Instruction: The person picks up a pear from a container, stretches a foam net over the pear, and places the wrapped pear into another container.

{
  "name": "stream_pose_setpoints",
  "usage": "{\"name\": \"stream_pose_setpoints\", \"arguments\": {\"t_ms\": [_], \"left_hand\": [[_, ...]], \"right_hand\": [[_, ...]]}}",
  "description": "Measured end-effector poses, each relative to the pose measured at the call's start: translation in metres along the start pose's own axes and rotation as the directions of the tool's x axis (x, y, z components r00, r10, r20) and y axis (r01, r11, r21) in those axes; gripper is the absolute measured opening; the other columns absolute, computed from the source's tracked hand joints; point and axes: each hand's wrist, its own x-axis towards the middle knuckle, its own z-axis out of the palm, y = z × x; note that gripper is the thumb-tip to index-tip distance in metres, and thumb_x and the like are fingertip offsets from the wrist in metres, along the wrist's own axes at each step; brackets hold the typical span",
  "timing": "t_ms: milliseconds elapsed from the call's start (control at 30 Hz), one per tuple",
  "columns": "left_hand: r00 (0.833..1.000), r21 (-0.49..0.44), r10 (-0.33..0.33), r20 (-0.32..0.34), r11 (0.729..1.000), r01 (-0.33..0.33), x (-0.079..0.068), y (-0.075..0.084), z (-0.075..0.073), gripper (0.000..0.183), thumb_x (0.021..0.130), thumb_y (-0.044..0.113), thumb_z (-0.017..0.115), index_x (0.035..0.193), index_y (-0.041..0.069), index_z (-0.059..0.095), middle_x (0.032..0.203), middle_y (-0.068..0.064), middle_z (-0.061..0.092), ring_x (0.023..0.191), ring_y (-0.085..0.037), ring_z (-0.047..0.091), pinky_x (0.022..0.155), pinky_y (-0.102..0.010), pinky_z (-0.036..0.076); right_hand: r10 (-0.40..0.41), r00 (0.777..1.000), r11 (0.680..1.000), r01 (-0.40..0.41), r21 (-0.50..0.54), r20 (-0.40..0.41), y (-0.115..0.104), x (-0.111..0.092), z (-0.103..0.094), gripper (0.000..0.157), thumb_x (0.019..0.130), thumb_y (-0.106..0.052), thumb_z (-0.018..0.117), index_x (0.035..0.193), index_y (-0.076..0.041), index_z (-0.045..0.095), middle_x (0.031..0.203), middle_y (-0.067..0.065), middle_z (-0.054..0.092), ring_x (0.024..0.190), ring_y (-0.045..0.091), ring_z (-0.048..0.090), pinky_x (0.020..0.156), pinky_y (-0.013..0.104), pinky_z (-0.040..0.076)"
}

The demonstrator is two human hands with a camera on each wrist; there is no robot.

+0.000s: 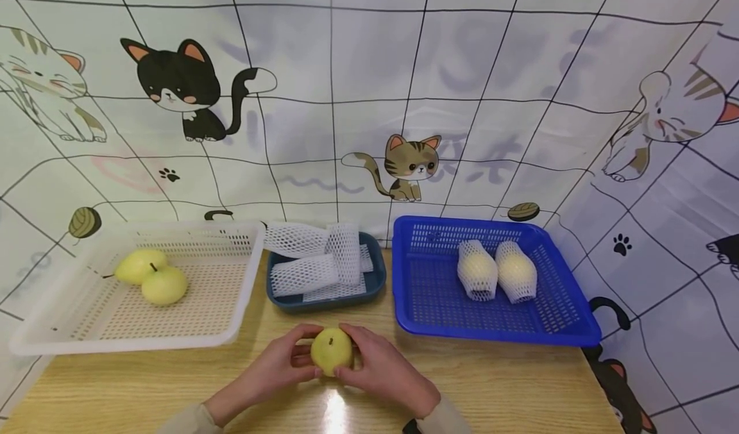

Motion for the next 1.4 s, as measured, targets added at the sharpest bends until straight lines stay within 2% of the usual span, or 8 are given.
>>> {"name": "stream_pose_setpoints", "arguments": {"t_ms": [367, 600, 767, 900, 1033, 1167, 1300, 1400], "left_hand": [[0.999, 0.036, -0.032, 0.007, 0.999, 0.031, 0.001, 0.002, 0.002, 0.062, 0.09, 0.002, 0.079, 0.14, -0.011, 0.046, 0.142, -0.032, 0.05, 0.122, -0.044, 0.062, 0.092, -0.032, 0.057], [1.0, 0.139, -0.031, -0.001, 0.99, 0.031, -0.002, 0.003, 0.0, 0.062, 0.093, 0.009, 0.075, 0.145, -0.009, 0.046, 0.145, -0.029, 0.051, 0.125, -0.045, 0.059, 0.095, -0.045, 0.056], [0.995, 0.17, 0.028, -0.098, 0.985, -0.011, -0.001, 0.003, -0.005, 0.053, 0.094, 0.003, 0.066, 0.142, -0.009, 0.049, 0.143, -0.029, 0.053, 0.129, -0.048, 0.055, 0.1, -0.054, 0.052], [0.967, 0.19, 0.123, -0.224, 0.979, -0.081, 0.004, 0.008, -0.011, 0.044, 0.092, -0.007, 0.064, 0.135, -0.007, 0.056, 0.136, -0.026, 0.06, 0.125, -0.045, 0.058, 0.097, -0.05, 0.054], [0.916, 0.338, 0.255, -0.31, 0.93, -0.144, 0.012, 0.016, -0.016, 0.042, 0.088, -0.011, 0.068, 0.129, -0.004, 0.062, 0.129, -0.018, 0.066, 0.117, -0.037, 0.064, 0.092, -0.045, 0.057], [0.875, 0.514, 0.341, -0.344, 0.848, -0.129, 0.024, 0.026, -0.021, 0.042, 0.089, -0.003, 0.072, 0.13, 0.001, 0.064, 0.128, -0.012, 0.067, 0.115, -0.03, 0.065, 0.091, -0.045, 0.056], [0.864, 0.611, 0.349, -0.363, 0.789, -0.063, 0.035, 0.034, -0.026, 0.043, 0.093, 0.007, 0.073, 0.134, 0.003, 0.062, 0.131, -0.012, 0.065, 0.119, -0.031, 0.063, 0.094, -0.049, 0.054], [0.871, 0.64, 0.319, -0.374, 0.768, -0.006, 0.043, 0.039, -0.029, 0.042, 0.095, 0.012, 0.072, 0.135, 0.005, 0.061, 0.132, -0.012, 0.064, 0.119, -0.032, 0.063, 0.094, -0.051, 0.053]], "right_hand": [[0.007, 0.999, 0.999, -0.005, -0.047, 0.035, 0.005, 0.002, -0.001, 0.073, 0.094, -0.036, 0.075, 0.152, 0.0, 0.048, 0.147, 0.011, 0.057, 0.131, 0.026, 0.057, 0.106, 0.045, 0.05], [0.027, 0.998, 0.999, -0.026, -0.02, 0.053, 0.006, 0.0, -0.003, 0.075, 0.096, -0.039, 0.072, 0.154, 0.0, 0.044, 0.15, 0.012, 0.054, 0.134, 0.026, 0.055, 0.108, 0.045, 0.047], [0.036, 0.999, 0.999, -0.036, 0.018, 0.025, 0.004, -0.006, -0.007, 0.072, 0.093, -0.019, 0.068, 0.157, -0.002, 0.039, 0.154, 0.011, 0.05, 0.131, 0.026, 0.056, 0.108, 0.045, 0.047], [0.014, 0.998, 1.0, -0.013, 0.028, -0.057, 0.002, -0.012, -0.011, 0.072, 0.089, -0.004, 0.062, 0.157, -0.005, 0.04, 0.154, 0.012, 0.05, 0.13, 0.033, 0.058, 0.105, 0.051, 0.049], [-0.021, 0.987, 1.0, 0.021, 0.0, -0.158, 0.0, -0.016, -0.013, 0.073, 0.086, 0.001, 0.062, 0.156, -0.007, 0.043, 0.154, 0.012, 0.051, 0.131, 0.035, 0.057, 0.102, 0.055, 0.05], [-0.04, 0.972, 0.999, 0.033, -0.036, -0.233, -0.001, -0.02, -0.015, 0.074, 0.084, 0.001, 0.065, 0.155, -0.008, 0.046, 0.154, 0.008, 0.052, 0.136, 0.031, 0.053, 0.104, 0.055, 0.049], [-0.084, 0.953, 0.995, 0.063, -0.08, -0.291, -0.002, -0.024, -0.015, 0.071, 0.086, -0.001, 0.071, 0.153, -0.008, 0.048, 0.153, 0.006, 0.053, 0.137, 0.031, 0.052, 0.104, 0.054, 0.049], [-0.114, 0.937, 0.992, 0.088, -0.092, -0.33, -0.005, -0.026, -0.016, 0.072, 0.085, -0.001, 0.074, 0.152, -0.008, 0.05, 0.153, 0.005, 0.054, 0.136, 0.031, 0.053, 0.103, 0.052, 0.05]]}}
